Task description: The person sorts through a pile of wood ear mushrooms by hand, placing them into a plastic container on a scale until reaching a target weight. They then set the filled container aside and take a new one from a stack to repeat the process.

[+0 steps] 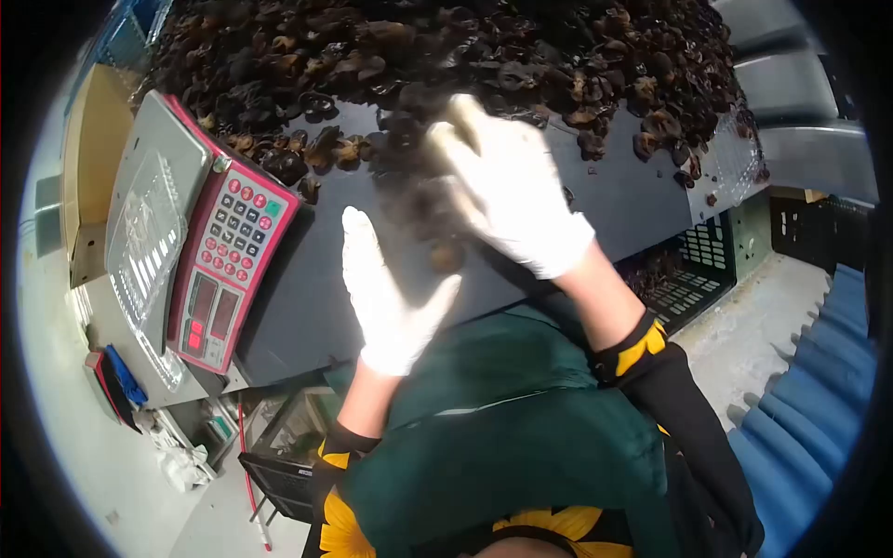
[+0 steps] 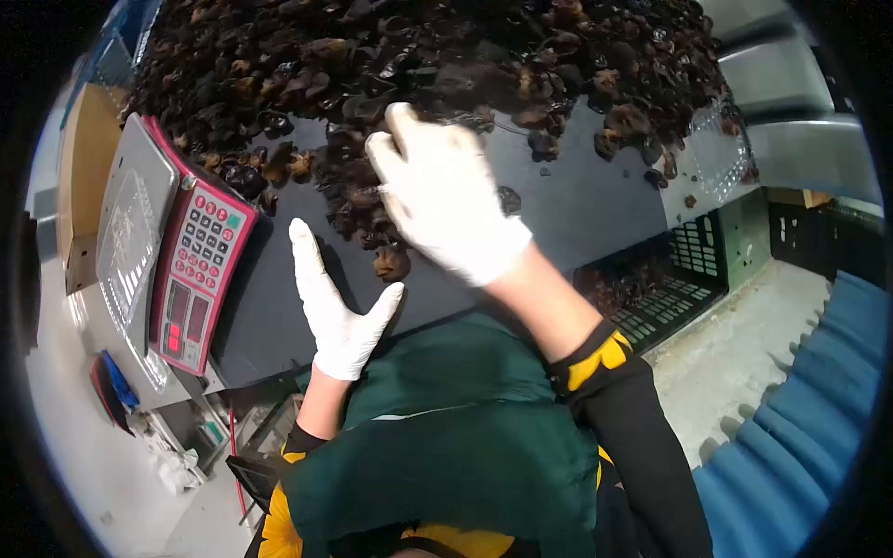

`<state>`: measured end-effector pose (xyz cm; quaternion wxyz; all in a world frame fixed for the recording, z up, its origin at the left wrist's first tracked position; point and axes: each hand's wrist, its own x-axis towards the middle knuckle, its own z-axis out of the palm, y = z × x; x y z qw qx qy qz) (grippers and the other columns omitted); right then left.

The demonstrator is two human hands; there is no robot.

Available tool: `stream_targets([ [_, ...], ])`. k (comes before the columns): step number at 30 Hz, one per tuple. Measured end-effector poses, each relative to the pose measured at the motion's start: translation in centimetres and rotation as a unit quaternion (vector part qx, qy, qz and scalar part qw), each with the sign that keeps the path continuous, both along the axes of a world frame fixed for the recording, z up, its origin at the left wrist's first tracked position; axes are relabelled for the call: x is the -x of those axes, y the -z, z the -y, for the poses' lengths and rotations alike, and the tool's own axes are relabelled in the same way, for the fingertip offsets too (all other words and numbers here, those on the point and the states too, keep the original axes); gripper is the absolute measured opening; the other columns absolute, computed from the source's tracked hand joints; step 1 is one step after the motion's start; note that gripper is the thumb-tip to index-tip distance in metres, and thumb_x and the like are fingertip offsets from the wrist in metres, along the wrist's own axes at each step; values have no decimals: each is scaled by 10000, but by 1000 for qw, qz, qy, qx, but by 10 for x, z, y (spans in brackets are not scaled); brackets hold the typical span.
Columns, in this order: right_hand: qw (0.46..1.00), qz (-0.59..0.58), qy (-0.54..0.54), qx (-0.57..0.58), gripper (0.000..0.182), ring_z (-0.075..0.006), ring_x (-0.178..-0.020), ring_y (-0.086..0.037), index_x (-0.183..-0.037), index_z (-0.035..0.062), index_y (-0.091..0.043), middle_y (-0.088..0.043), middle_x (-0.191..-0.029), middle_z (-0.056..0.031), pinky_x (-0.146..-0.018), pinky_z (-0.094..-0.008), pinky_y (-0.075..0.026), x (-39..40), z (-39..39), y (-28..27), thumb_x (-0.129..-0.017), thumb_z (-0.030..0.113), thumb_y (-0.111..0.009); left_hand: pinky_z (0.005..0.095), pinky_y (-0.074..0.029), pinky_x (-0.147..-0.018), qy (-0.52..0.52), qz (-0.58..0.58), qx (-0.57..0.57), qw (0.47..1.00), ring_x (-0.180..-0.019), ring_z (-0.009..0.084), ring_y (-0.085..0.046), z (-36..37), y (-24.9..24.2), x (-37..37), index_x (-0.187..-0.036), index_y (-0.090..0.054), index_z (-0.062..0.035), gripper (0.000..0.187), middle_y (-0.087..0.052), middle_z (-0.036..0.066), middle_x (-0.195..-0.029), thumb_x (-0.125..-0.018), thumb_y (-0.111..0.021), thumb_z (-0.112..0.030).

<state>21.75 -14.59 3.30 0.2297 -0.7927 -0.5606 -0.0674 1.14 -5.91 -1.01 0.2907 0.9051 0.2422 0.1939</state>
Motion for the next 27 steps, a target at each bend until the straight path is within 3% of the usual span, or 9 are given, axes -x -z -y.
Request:
stream_targets([
  [1, 994, -107, -19, 28, 452, -316, -1005, -628, -1292, 25, -597, -562, -1325, -213, -892, -434, -504, 9, -15, -1, -886, 196, -692, 512, -196, -1279, -7, 1, -16, 1000, -1573, 429, -229, 0, 1, -1, -1650, -166, 20, 1236, -210, 265, -1703, -729, -916, -325],
  [3, 987, -85, -103, -88, 503, -318, -991, -633, -1329, 24, -588, -571, -1349, -241, -888, -422, -512, 26, -32, 17, -880, 214, -709, 517, -179, -1285, -20, 1, -45, 999, -1581, 446, -193, 1, 2, -1, -1654, -132, 17, 1265, -176, 276, -1707, -726, -917, -336],
  [6, 978, -125, -161, -52, 627, -323, -1047, -642, -1418, 42, -555, -540, -1461, -267, -929, -414, -509, 46, -22, 15, -865, 261, -753, 575, -168, -1277, -22, 16, -47, 999, -1568, 504, -170, -1, 6, 3, -1630, -149, 57, 1230, -167, 334, -1681, -753, -898, -372],
  [7, 986, -94, -140, -16, 538, -310, -1132, -634, -1325, 51, -620, -586, -1420, -211, -994, -429, -481, 43, -13, 12, -841, 240, -757, 601, -167, -1272, -22, 11, -48, 999, -1558, 527, -178, -1, 5, 2, -1617, -165, 78, 1206, -174, 360, -1667, -768, -888, -382],
  [9, 993, -26, -114, 7, 396, -290, -1177, -627, -1183, 83, -683, -627, -1372, -139, -1058, -456, -440, 21, 12, 11, -811, 199, -761, 519, -176, -1285, -13, 23, -52, 998, -1583, 448, -188, -2, 5, 1, -1659, -141, -2, 1273, -173, 282, -1704, -726, -922, -378],
  [11, 999, 1, -24, 43, 298, -278, -1210, -623, -1104, 136, -719, -656, -1352, -77, -1098, -494, -424, 7, 40, 6, -810, 137, -765, 510, -190, -1282, -6, 34, -23, 999, -1578, 447, -204, -2, 1, -1, -1656, -148, 10, 1248, -193, 279, -1701, -737, -919, -335],
  [16, 994, -50, 77, -56, 307, -316, -1146, -644, -1124, 121, -747, -690, -1283, -100, -1023, -421, -490, -15, 81, 15, -823, 58, -743, 508, -189, -1282, 4, 43, -22, 999, -1576, 445, -213, -3, 2, -1, -1654, -160, 14, 1246, -198, 274, -1703, -727, -925, -314],
  [19, 981, -97, 109, -128, 327, -299, -1161, -644, -1133, 106, -745, -700, -1269, -94, -1004, -404, -497, -11, 81, 31, -822, 7, -727, 503, -188, -1282, 0, 20, -11, 1000, -1578, 436, -213, -3, 0, 0, -1655, -177, 9, 1231, -203, 264, -1706, -727, -924, -300],
  [27, 987, 24, 89, -130, 345, -228, -1169, -652, -1135, 170, -745, -721, -1247, -24, -1146, -419, -360, 3, 56, 16, -822, 26, -747, 495, -186, -1282, 0, 27, -11, 1000, -1579, 428, -215, -4, -4, -2, -1656, -184, 6, 1217, -207, 260, -1706, -742, -913, -333],
])
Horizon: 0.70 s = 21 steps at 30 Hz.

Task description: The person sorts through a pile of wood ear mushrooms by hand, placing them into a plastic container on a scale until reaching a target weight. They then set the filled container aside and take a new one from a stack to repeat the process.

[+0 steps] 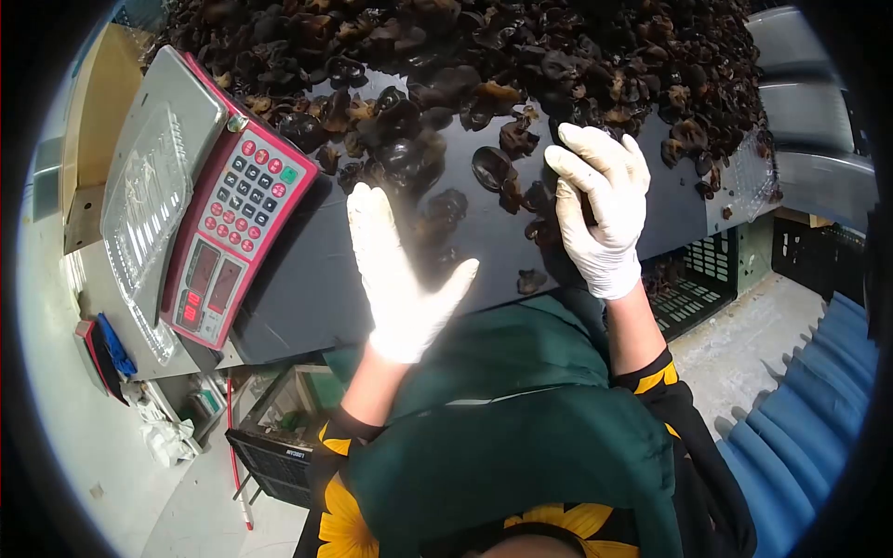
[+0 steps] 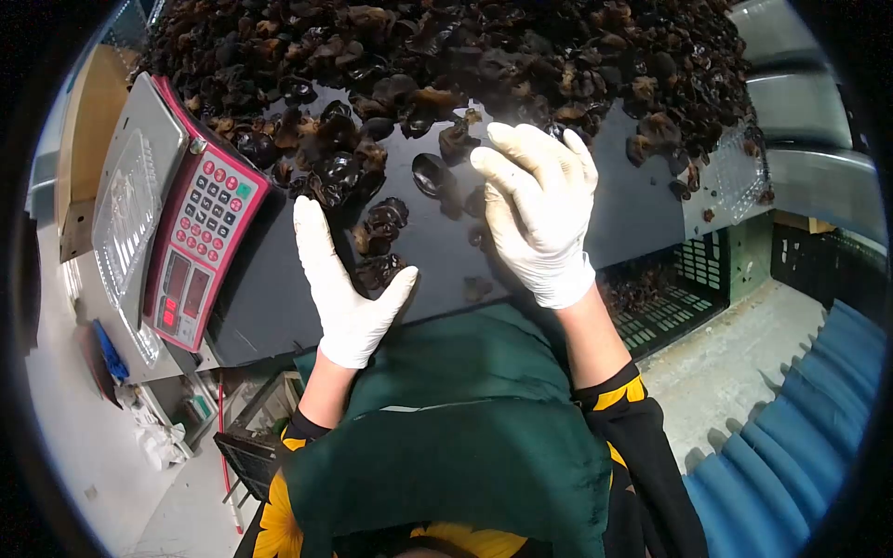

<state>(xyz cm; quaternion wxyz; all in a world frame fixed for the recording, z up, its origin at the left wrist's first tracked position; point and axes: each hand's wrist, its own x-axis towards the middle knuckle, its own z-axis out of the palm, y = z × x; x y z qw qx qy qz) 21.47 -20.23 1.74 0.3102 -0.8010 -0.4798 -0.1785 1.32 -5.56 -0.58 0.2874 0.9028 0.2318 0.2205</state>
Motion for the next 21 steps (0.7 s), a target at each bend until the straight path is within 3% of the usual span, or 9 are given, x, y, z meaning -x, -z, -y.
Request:
stream_targets([
  [3, 1000, 22, -19, 7, 346, -224, -1121, -667, -1146, 167, -739, -737, -1204, -22, -1130, -418, -371, -1, 9, -10, -833, 21, -740, 496, -185, -1282, -1, 1, -2, 1000, -1580, 427, -213, 0, 3, 3, -1656, -188, 6, 1219, -206, 261, -1707, -740, -914, -341],
  [6, 998, 22, -45, 40, 323, -253, -1002, -679, -1156, 91, -720, -751, -1162, -93, -945, -407, -493, -2, 42, -18, -841, 21, -729, 497, -186, -1282, -2, 1, -6, 1000, -1580, 427, -212, -2, 4, 6, -1654, -194, 7, 1219, -203, 263, -1707, -737, -917, -345],
  [8, 993, -71, -67, 61, 375, -266, -970, -685, -1201, 58, -716, -754, -1140, -125, -835, -379, -530, 8, 63, -21, -833, 107, -770, 495, -191, -1281, -5, -8, -6, 1000, -1579, 426, -214, -4, 2, 9, -1653, -196, 7, 1220, -201, 266, -1706, -734, -919, -341],
  [13, 956, -157, -135, 205, 524, -247, -876, -675, -1292, 103, -691, -705, -1158, -74, -783, -391, -539, 55, 54, -8, -801, 231, -822, 486, -215, -1277, -11, -24, -3, 1000, -1573, 427, -231, -9, -2, 8, -1652, -184, 10, 1248, -207, 279, -1700, -706, -939, -293],
  [16, 965, -167, -173, 107, 488, -245, -884, -674, -1278, 76, -691, -696, -1182, -84, -761, -365, -535, 66, 14, 11, -800, 116, -783, 495, -224, -1270, -1, -35, -22, 999, -1560, 437, -252, -12, -4, 6, -1647, -180, 27, 1261, -228, 283, -1692, -700, -941, -310],
  [21, 975, -62, -204, -70, 476, -274, -919, -671, -1219, 44, -689, -690, -1221, -125, -793, -392, -538, 41, -68, 4, -753, 64, -782, 576, -240, -1235, -31, -91, -25, 995, -1518, 462, -322, -12, -5, 12, -1615, -218, 79, 1276, -286, 331, -1647, -688, -927, -436],
])
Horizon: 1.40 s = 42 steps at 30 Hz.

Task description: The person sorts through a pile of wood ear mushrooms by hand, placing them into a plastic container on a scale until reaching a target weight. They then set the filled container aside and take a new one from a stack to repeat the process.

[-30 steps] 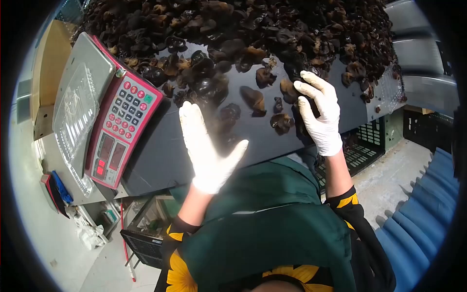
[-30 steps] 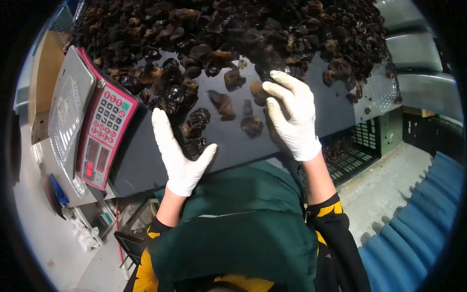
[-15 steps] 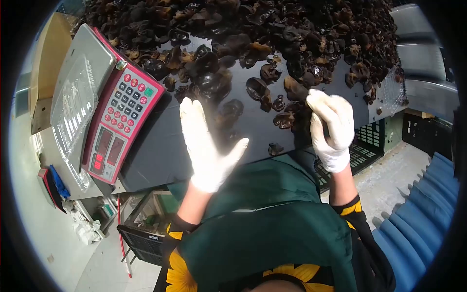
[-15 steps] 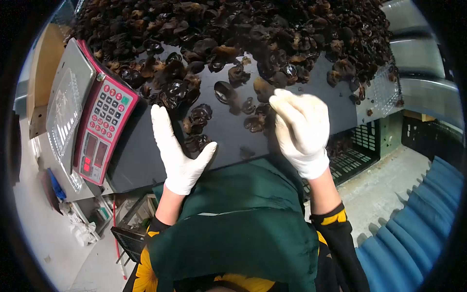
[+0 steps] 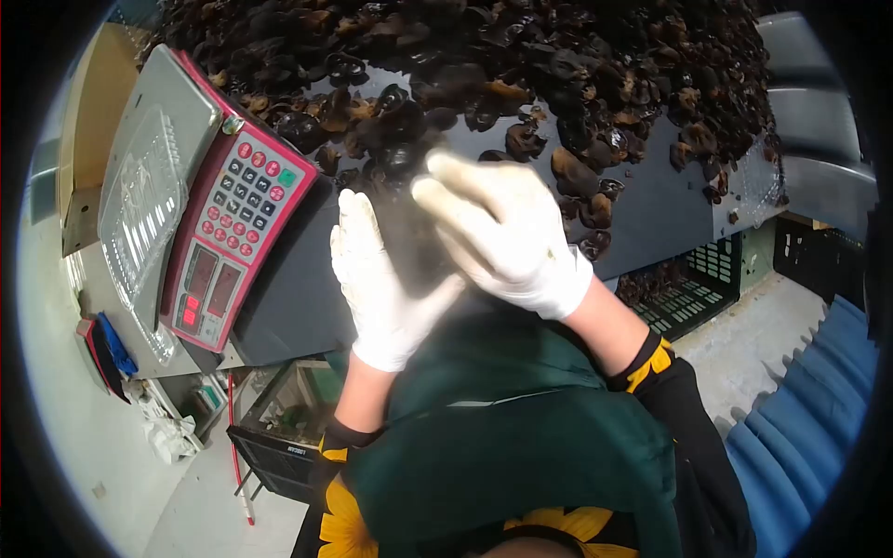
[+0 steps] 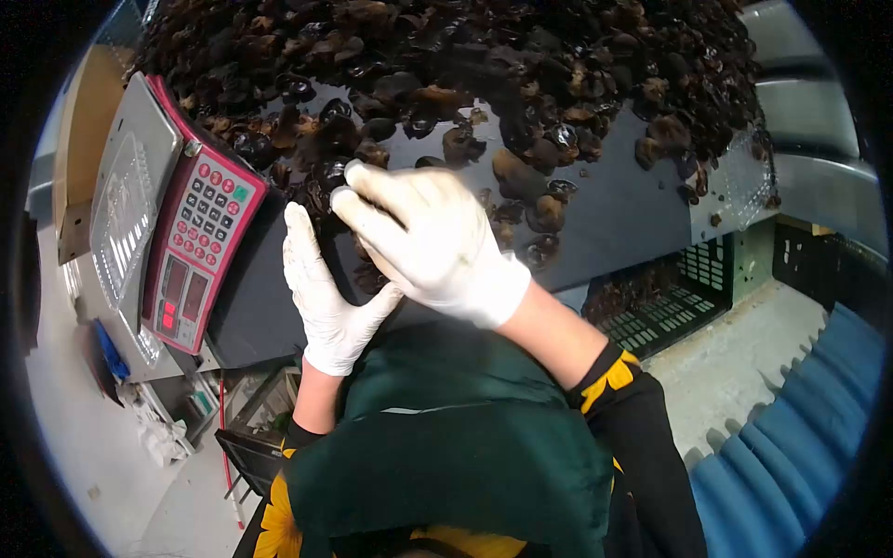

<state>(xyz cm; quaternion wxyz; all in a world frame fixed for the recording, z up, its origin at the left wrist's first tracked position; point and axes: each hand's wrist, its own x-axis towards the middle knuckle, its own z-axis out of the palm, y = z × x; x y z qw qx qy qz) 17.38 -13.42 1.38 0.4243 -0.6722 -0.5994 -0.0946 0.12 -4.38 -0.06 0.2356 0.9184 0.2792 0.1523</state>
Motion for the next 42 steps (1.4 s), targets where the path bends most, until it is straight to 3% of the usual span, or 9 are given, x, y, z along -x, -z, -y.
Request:
stream_targets([
  [3, 1000, 10, 21, 14, 542, -358, -1128, -648, -1322, 59, -654, -623, -1372, -202, -969, -455, -517, -13, -42, -9, -798, 123, -775, 516, -274, -1232, -7, 31, -42, 999, -1478, 458, -370, -1, 8, -1, -1622, -212, 66, 1297, -304, 286, -1659, -668, -937, -430],
  [6, 995, 29, 29, 90, 534, -366, -1277, -573, -1348, 75, -635, -576, -1447, -196, -1080, -495, -447, -4, -75, 1, -848, 227, -744, 504, -326, -1211, -37, 16, -14, 999, -1455, 471, -408, 1, 10, -1, -1611, -216, 79, 1330, -341, 308, -1627, -626, -949, -432],
  [9, 983, 58, -58, 163, 499, -351, -1357, -508, -1332, 66, -635, -592, -1434, -181, -1131, -502, -386, 10, -71, 16, -918, 342, -669, 515, -330, -1210, -35, 60, -29, 997, -1460, 482, -409, -4, 11, -2, -1599, -218, 103, 1299, -344, 334, -1616, -646, -943, -401],
  [13, 980, 7, -69, 187, 405, -338, -1312, -560, -1191, 65, -684, -620, -1414, -148, -1147, -502, -388, 11, -15, -3, -844, 265, -748, 531, -292, -1228, -22, 87, -35, 995, -1481, 484, -386, -2, 13, -6, -1593, -222, 122, 1268, -322, 337, -1631, -656, -944, -336],
  [22, 948, 70, 177, 255, 253, -325, -1378, -524, -1062, 184, -733, -603, -1472, -111, -1216, -514, -289, -14, 73, -17, -815, 140, -763, 525, -289, -1229, 0, 32, -22, 999, -1485, 449, -397, -4, 2, -4, -1594, -260, 107, 1309, -354, 302, -1632, -605, -974, -368],
  [26, 932, 103, 241, 251, 364, -340, -1413, -487, -1293, 181, -722, -560, -1527, -130, -1232, -520, -255, -25, 102, -14, -939, 251, -673, 524, -289, -1228, 6, 41, -27, 999, -1480, 445, -403, -5, 3, -3, -1591, -261, 111, 1297, -357, 298, -1632, -620, -973, -372],
  [30, 925, 56, 285, 246, 606, -408, -1531, -338, -1553, 90, -478, -357, -1657, -229, -1259, -551, -170, -26, 130, -3, -983, 247, -610, 523, -263, -1240, 16, 54, -21, 998, -1489, 439, -392, -6, 5, -1, -1596, -263, 96, 1304, -355, 288, -1638, -621, -972, -400],
  [34, 928, -88, 295, 210, 703, -437, -1547, -289, -1612, 5, -347, -310, -1665, -276, -1262, -561, -155, -17, 123, 18, -993, 241, -582, 519, -225, -1256, 28, 35, 9, 999, -1514, 434, -353, -5, 1, 2, -1619, -242, 57, 1360, -329, 276, -1657, -604, -969, -483],
  [42, 978, -66, 105, 166, 696, -436, -1442, -419, -1492, 38, -519, -461, -1549, -251, -1204, -566, -302, 13, 48, 9, -853, 239, -707, 521, -235, -1252, 108, 65, -1, 992, -1531, 446, -302, -7, 3, 1, -1643, -183, 36, 1454, -238, 270, -1697, -589, -948, -612],
])
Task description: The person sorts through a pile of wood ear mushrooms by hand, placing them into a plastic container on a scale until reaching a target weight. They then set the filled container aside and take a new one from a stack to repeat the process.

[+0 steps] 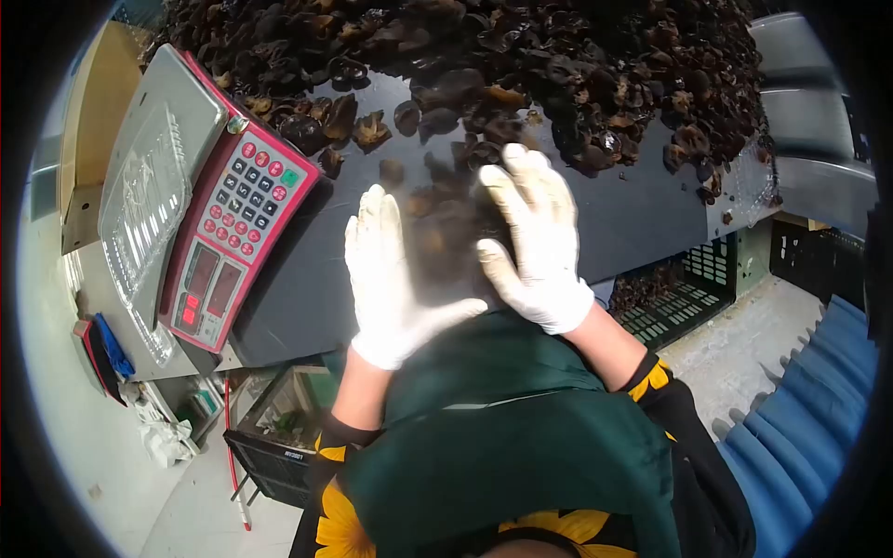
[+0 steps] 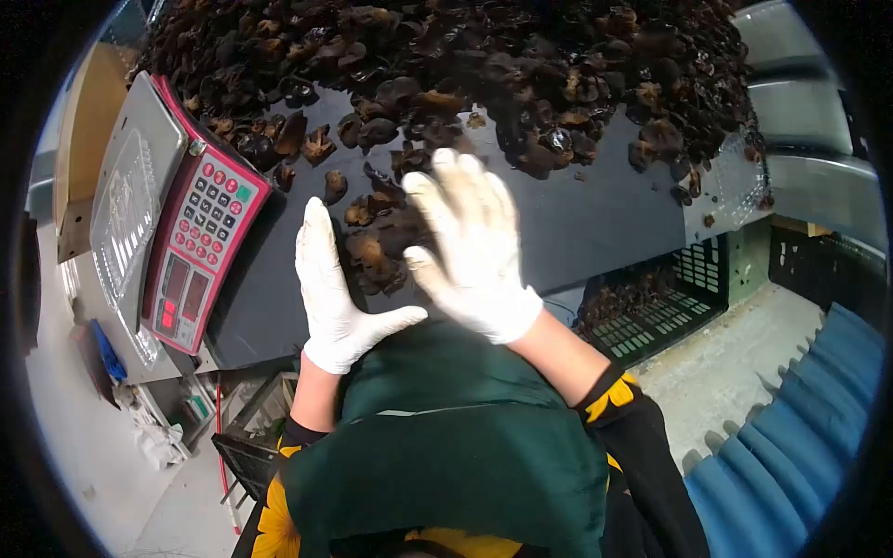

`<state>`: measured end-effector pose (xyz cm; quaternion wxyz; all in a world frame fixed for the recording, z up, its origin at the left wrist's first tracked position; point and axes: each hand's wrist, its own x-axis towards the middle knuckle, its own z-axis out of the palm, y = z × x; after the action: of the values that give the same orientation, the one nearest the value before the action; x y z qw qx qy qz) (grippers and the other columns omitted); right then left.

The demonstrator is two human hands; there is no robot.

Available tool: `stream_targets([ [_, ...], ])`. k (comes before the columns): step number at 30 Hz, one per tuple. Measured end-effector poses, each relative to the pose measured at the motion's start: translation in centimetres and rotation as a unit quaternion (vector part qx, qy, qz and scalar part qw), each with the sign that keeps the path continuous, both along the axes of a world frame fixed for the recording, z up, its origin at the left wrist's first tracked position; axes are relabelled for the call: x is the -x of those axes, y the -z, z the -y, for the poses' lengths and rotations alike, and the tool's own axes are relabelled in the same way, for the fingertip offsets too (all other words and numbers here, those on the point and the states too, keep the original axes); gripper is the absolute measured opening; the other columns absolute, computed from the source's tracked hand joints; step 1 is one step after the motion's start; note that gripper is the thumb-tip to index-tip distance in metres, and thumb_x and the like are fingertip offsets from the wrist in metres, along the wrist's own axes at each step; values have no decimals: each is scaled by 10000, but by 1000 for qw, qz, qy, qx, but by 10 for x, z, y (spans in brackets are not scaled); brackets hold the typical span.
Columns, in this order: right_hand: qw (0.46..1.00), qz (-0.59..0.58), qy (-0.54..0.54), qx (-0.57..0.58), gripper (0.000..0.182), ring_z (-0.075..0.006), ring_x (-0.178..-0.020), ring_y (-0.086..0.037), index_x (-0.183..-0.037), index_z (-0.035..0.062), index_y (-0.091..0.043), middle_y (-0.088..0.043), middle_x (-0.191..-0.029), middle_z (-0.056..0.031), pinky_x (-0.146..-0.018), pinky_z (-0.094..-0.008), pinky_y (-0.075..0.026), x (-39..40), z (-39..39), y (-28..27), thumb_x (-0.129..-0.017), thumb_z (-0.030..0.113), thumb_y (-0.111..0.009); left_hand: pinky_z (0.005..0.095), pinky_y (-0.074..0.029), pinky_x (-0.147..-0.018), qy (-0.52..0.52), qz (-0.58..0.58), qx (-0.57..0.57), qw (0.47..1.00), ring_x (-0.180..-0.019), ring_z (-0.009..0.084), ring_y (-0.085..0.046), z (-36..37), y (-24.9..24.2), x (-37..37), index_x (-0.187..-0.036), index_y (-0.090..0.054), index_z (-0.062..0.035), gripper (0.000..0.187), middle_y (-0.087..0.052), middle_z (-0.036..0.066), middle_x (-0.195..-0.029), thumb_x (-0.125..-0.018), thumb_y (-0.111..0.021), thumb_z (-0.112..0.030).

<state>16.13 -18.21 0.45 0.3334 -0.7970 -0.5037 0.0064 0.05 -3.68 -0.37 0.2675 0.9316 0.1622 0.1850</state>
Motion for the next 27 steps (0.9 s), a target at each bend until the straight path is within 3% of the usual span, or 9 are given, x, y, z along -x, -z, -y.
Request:
stream_targets([
  [3, 996, 10, -83, -13, 678, -432, -1390, -467, -1460, 30, -540, -515, -1491, -225, -1188, -558, -321, 7, -24, -7, -853, 279, -712, 518, -274, -1239, -27, 10, -12, 1000, -1500, 432, -354, 4, 2, -2, -1639, -183, 40, 1372, -278, 264, -1677, -638, -970, -473],
  [7, 975, -43, -201, -79, 544, -427, -1293, -570, -1380, 20, -609, -600, -1411, -232, -1133, -545, -421, 34, -52, 6, -933, 326, -665, 511, -331, -1218, -47, -15, -44, 998, -1498, 432, -375, 1, 11, 1, -1624, -238, 16, 999, -304, 266, -1662, -877, -807, -325],
  [12, 964, -34, -206, -162, 512, -396, -1208, -616, -1315, 1, -635, -649, -1283, -216, -1111, -539, -436, -4, -40, -7, -897, 294, -683, 528, -280, -1241, -35, -6, -32, 999, -1508, 432, -367, 4, 8, -2, -1617, -224, 51, 1163, -333, 256, -1656, -768, -880, -397],
  [13, 977, 44, -156, -136, 475, -388, -1200, -628, -1311, 19, -642, -655, -1302, -200, -1104, -539, -431, -13, -31, -17, -899, 256, -664, 538, -270, -1243, -46, -36, -15, 998, -1504, 416, -381, 6, -4, -6, -1616, -220, 55, 1268, -361, 254, -1643, -688, -916, -459],
  [16, 988, 48, -28, -144, 485, -375, -1319, -570, -1389, 15, -600, -643, -1359, -177, -1147, -517, -381, -43, -12, -7, -933, 178, -611, 551, -244, -1251, -49, -34, -21, 998, -1498, 405, -391, 7, -4, -8, -1619, -216, 53, 1326, -367, 241, -1644, -650, -926, -510],
  [19, 998, 45, 33, -2, 624, -404, -1421, -470, -1502, 12, -496, -527, -1505, -222, -1208, -535, -314, -39, -6, 2, -937, 232, -645, 556, -242, -1252, -46, -19, -49, 998, -1493, 407, -398, 8, -1, -9, -1618, -218, 51, 1317, -369, 242, -1642, -653, -923, -503],
  [20, 998, 28, 3, 59, 688, -434, -1433, -447, -1527, 29, -471, -481, -1535, -256, -1222, -541, -291, -30, -7, 2, -919, 275, -681, 558, -247, -1249, -41, -25, -45, 998, -1491, 408, -402, 7, -2, -9, -1617, -223, 49, 1309, -372, 244, -1638, -655, -925, -495],
  [23, 994, -44, -99, -4, 741, -492, -1417, -444, -1535, 43, -469, -426, -1544, -332, -1211, -544, -329, -6, -24, -1, -894, 320, -715, 561, -260, -1243, -39, -31, -42, 998, -1484, 411, -413, 6, -1, -7, -1611, -237, 44, 1286, -380, 252, -1629, -659, -930, -472],
  [27, 982, -96, -156, -37, 724, -496, -1408, -459, -1515, 31, -486, -418, -1558, -341, -1202, -533, -355, 9, -46, 2, -907, 354, -709, 555, -261, -1245, -44, -20, -39, 998, -1491, 420, -403, 4, 12, 0, -1606, -243, 39, 1272, -375, 258, -1629, -654, -940, -435],
])
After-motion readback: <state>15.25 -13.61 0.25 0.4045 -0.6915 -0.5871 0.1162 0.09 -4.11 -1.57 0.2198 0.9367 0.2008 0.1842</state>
